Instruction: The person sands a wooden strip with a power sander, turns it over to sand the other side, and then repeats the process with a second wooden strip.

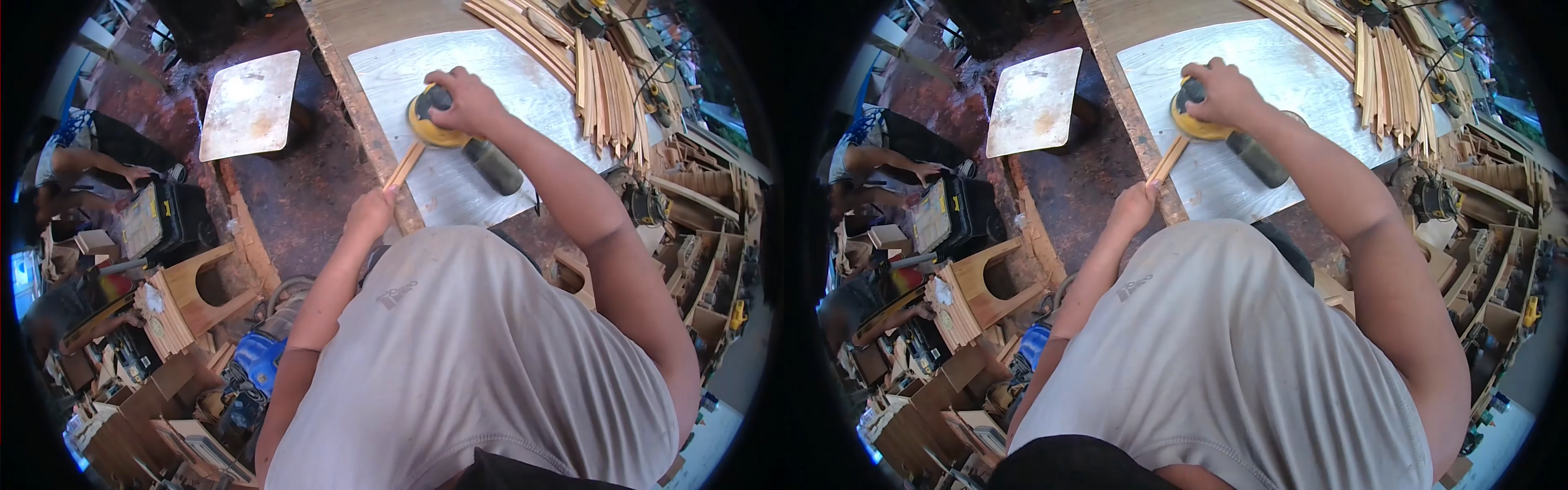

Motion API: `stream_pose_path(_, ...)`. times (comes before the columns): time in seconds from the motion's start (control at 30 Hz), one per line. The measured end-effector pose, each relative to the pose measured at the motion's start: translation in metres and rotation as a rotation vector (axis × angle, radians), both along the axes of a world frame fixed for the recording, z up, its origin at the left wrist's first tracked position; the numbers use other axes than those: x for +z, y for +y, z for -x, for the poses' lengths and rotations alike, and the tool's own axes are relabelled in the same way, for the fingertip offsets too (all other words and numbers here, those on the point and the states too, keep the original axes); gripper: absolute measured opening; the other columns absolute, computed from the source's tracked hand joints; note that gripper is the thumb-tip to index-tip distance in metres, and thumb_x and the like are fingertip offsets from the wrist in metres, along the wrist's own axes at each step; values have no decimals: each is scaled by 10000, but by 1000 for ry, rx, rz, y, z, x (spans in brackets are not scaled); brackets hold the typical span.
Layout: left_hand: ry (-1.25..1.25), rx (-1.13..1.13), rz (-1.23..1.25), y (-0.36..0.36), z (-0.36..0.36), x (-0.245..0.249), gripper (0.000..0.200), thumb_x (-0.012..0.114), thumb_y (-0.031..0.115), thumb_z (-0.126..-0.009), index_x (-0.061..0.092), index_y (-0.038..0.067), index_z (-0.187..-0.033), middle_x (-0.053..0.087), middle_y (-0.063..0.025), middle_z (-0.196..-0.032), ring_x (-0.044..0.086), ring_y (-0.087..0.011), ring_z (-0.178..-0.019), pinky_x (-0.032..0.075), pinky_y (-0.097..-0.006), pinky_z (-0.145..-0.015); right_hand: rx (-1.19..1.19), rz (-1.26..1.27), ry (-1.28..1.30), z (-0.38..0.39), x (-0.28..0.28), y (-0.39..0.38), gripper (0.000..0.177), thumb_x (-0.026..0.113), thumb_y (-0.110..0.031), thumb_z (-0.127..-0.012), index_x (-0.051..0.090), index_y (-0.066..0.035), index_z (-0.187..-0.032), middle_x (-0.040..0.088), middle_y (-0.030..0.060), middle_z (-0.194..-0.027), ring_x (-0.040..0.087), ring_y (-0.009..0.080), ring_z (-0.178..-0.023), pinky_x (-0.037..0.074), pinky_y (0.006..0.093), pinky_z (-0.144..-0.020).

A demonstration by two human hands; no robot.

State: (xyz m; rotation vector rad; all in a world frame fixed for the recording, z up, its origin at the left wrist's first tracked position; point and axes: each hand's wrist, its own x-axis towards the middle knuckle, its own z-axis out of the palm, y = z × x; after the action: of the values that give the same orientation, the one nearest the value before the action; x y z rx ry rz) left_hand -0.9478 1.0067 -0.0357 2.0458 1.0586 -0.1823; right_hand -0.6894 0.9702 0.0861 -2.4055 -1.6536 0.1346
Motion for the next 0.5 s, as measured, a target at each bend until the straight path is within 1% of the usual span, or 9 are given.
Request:
stream_pose_path(0.07, 14, -1, 2, 1, -2, -1, 565, 389, 467, -1035, 682, -16, -1007, 665, -321, -989, 625, -498, -992, 480, -566, -893, 72, 37, 35, 15, 0, -6, 526, 725, -370, -770, 596, -235, -1261, 596, 189, -1113, 632, 388, -1004, 547, 454, -874)
stream_pose_path(0.13, 28, -27, 17, 2, -2, 0, 562, 385, 469, -1035, 676, -12, -1022, 662, -318, -1015, 623, -493, -1008, 478, -565, -898, 66, 25, 28, 14, -2, -6, 528, 726, -375, -766, 597, -241, -1261, 598, 194, -1111, 641, 395, -984, 555, 456, -855)
stream_pose_path(0.2, 30, -29, 15, 1, -1, 0, 560, 385, 465, -1035, 673, -14, -1027, 660, -319, -1024, 622, -492, -1014, 475, -568, -900, -31, -51, -19, -2, -9, 0, 531, 725, -377, -769, 591, -250, -1267, 594, 187, -1128, 640, 389, -1005, 555, 457, -860)
stream_pose_path(0.23, 25, -26, 11, 2, -1, 0, 558, 384, 462, -1035, 671, -16, -1032, 658, -321, -1032, 620, -490, -1020, 472, -570, -902, -49, -24, -19, -12, -8, 3, 535, 728, -401, -784, 589, -258, -1281, 587, 201, -1128, 622, 409, -1030, 560, 470, -869)
stream_pose_path(0.33, 40, -33, 7, 5, -2, -2, 555, 383, 453, -1037, 671, -21, -1030, 659, -319, -1033, 616, -491, -1028, 467, -574, -905, -96, 14, -70, -28, -5, 6, 543, 727, -404, -784, 588, -259, -1288, 588, 201, -1135, 621, 412, -1035, 557, 463, -880)
stream_pose_path(0.5, 32, -38, -7, 2, -2, 2, 553, 383, 446, -1038, 673, -25, -1028, 658, -324, -1026, 615, -494, -1026, 465, -573, -906, -93, 2, 35, -18, -4, -8, 551, 727, -396, -773, 589, -265, -1290, 589, 194, -1141, 621, 400, -1049, 557, 459, -884)
